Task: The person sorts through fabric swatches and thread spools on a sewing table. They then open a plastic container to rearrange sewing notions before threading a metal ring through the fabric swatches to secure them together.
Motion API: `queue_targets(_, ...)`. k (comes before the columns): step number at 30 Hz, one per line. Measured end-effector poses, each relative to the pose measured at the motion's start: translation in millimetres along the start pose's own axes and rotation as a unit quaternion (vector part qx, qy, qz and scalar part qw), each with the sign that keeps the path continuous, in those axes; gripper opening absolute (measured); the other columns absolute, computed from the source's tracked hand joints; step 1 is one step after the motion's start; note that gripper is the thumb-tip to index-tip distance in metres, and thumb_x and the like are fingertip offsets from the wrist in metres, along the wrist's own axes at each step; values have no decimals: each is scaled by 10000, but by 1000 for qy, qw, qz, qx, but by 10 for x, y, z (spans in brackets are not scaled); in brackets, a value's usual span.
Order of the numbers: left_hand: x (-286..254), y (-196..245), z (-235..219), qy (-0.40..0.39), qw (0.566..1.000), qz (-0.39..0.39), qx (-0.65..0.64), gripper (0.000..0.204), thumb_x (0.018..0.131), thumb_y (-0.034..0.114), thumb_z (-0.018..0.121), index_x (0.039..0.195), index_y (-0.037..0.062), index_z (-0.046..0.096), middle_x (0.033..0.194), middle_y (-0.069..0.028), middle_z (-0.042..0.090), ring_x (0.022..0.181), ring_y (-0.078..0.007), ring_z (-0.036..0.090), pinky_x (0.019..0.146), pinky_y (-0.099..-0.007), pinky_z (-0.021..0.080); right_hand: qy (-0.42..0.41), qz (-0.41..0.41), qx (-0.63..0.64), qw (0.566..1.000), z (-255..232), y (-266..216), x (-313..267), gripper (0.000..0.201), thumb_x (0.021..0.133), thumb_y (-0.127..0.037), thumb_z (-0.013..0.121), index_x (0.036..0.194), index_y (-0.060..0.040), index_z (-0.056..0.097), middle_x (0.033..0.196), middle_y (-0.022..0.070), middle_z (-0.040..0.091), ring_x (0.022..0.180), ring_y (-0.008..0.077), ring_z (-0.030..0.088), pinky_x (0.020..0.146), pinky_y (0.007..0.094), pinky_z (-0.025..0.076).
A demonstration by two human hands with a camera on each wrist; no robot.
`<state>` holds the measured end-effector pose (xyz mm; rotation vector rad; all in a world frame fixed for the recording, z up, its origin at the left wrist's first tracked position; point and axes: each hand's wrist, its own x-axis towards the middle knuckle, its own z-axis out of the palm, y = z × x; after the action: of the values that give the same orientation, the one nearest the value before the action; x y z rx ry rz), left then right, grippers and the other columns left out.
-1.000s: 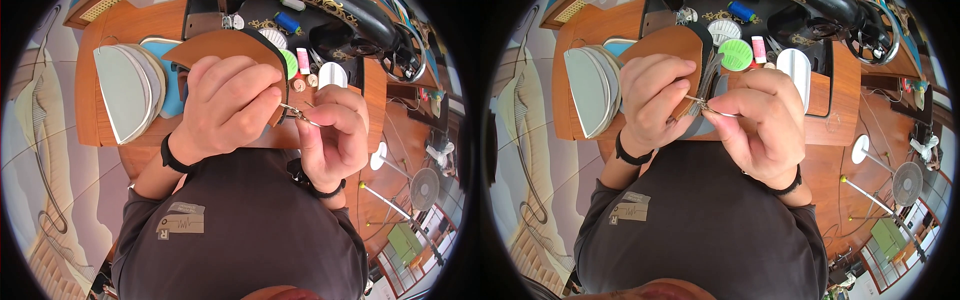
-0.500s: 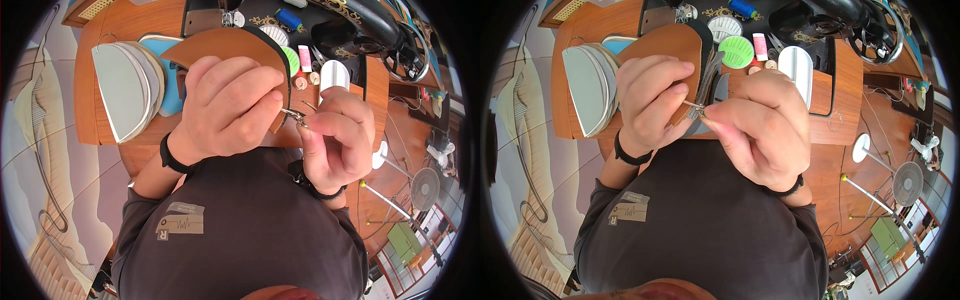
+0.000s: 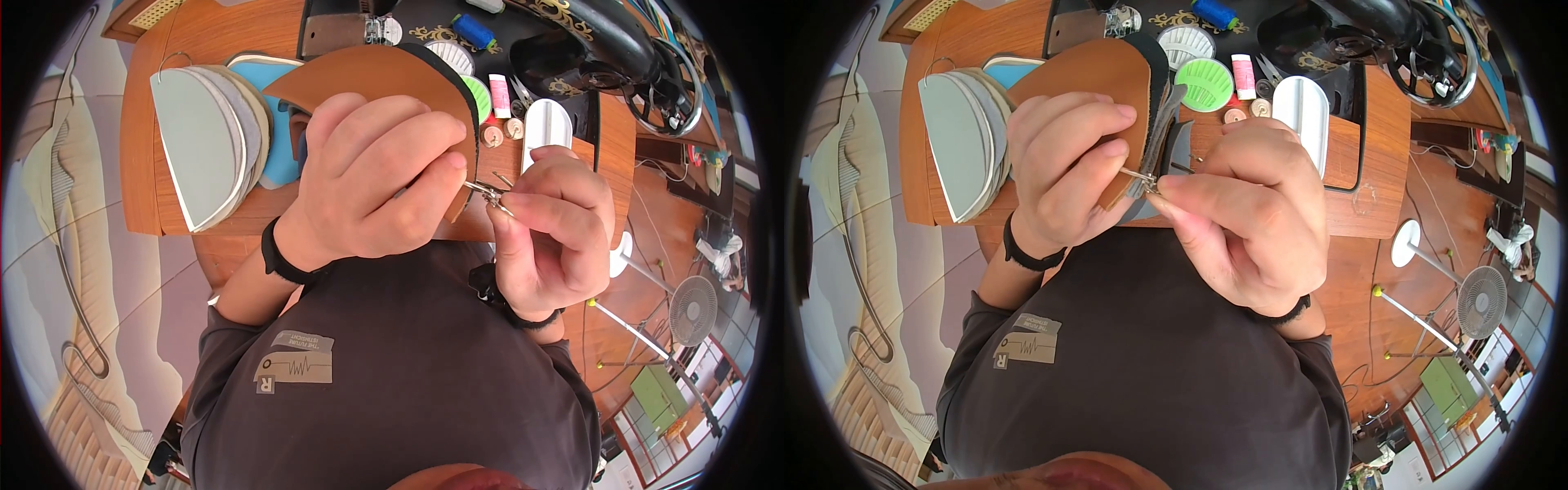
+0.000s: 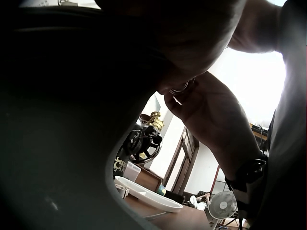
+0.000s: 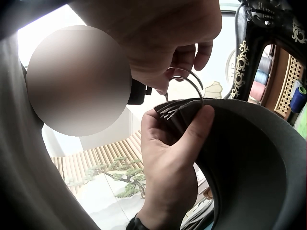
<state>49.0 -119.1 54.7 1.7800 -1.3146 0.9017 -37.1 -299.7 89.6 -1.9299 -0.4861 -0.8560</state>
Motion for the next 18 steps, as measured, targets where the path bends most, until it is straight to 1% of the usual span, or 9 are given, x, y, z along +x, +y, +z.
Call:
queue_targets(9,-27,-7,26,16,1000,7,10,485,737,117,823,1142,70,561,1119,-148,661,883,-316,682,652,-401,465,-9,24,-10,1000,-20,-51,5,241,742,-19,847,949,-15,723,888,97,604,729,220,570,810,404,514)
queue_targets(11,-29,-6,24,17,1000,7,10,490,736,113,821,1150,75,562,1119,-143,655,883,-314,682,650,-399,462,-9,30,-10,999,-19,-61,4,237,743,-19,846,945,-15,723,882,95,605,731,219,571,810,404,513)
queue_targets(18,-33,15,22,20,1000,-1,8,485,739,112,820,1149,82,562,1114,-135,646,884,-311,684,650,-398,458,-9,42,3,999,-19,-67,4,221,754,-18,838,941,-12,721,869,91,611,722,212,564,737,374,476)
